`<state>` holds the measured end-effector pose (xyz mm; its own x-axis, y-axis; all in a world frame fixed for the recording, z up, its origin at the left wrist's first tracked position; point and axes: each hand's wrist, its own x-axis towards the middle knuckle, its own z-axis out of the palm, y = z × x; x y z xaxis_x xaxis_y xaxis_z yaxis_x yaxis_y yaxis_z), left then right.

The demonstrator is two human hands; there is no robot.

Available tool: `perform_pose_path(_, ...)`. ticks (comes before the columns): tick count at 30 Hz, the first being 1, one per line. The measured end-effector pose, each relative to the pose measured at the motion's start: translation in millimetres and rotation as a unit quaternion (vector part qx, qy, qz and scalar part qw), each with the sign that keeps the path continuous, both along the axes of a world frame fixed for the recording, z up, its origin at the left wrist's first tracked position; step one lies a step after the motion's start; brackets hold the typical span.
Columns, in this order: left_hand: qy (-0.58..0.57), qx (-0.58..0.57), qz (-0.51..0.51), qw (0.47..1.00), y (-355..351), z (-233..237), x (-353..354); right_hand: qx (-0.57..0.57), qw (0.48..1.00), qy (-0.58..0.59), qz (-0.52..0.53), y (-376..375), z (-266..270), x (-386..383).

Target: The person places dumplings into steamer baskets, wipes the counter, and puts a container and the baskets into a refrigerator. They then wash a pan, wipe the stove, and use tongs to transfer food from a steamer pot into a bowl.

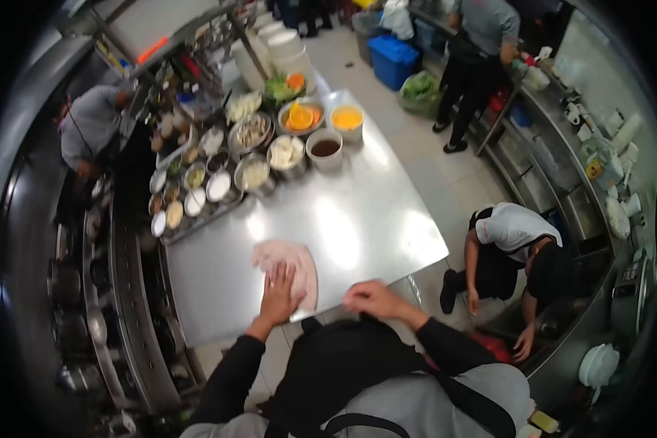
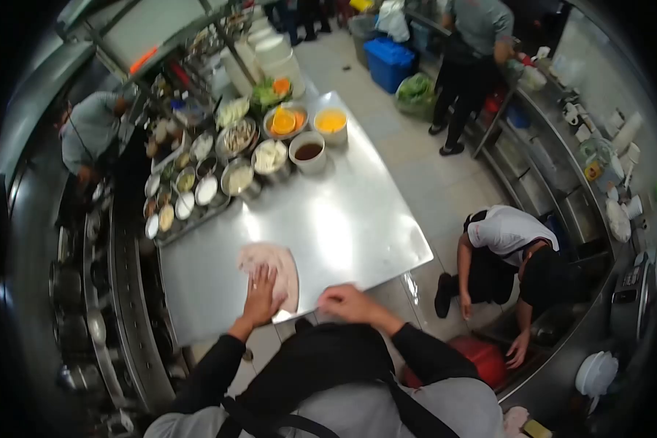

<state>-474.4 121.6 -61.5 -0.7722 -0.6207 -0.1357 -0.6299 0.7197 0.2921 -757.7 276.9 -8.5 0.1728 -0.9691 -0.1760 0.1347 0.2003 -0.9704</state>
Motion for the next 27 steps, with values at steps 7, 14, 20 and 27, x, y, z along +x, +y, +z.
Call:
perform_pose_path(7,-0.046,0.043,0.047,0.997,-26,1,-72,-0.045,0.938,-0.022,-0.343,-174,-13,-178)
perform_pose_path(14,0.033,-0.038,0.064,0.997,-35,10,-119,0.048,0.918,-0.084,-0.384,-339,-34,-225)
perform_pose_path(20,0.023,-0.027,-0.013,0.999,-75,4,-187,0.043,0.937,-0.031,-0.345,-367,-46,-219)
perform_pose_path(27,0.029,-0.105,0.033,0.994,-128,14,-266,0.071,0.934,-0.083,-0.339,-362,-38,-217)
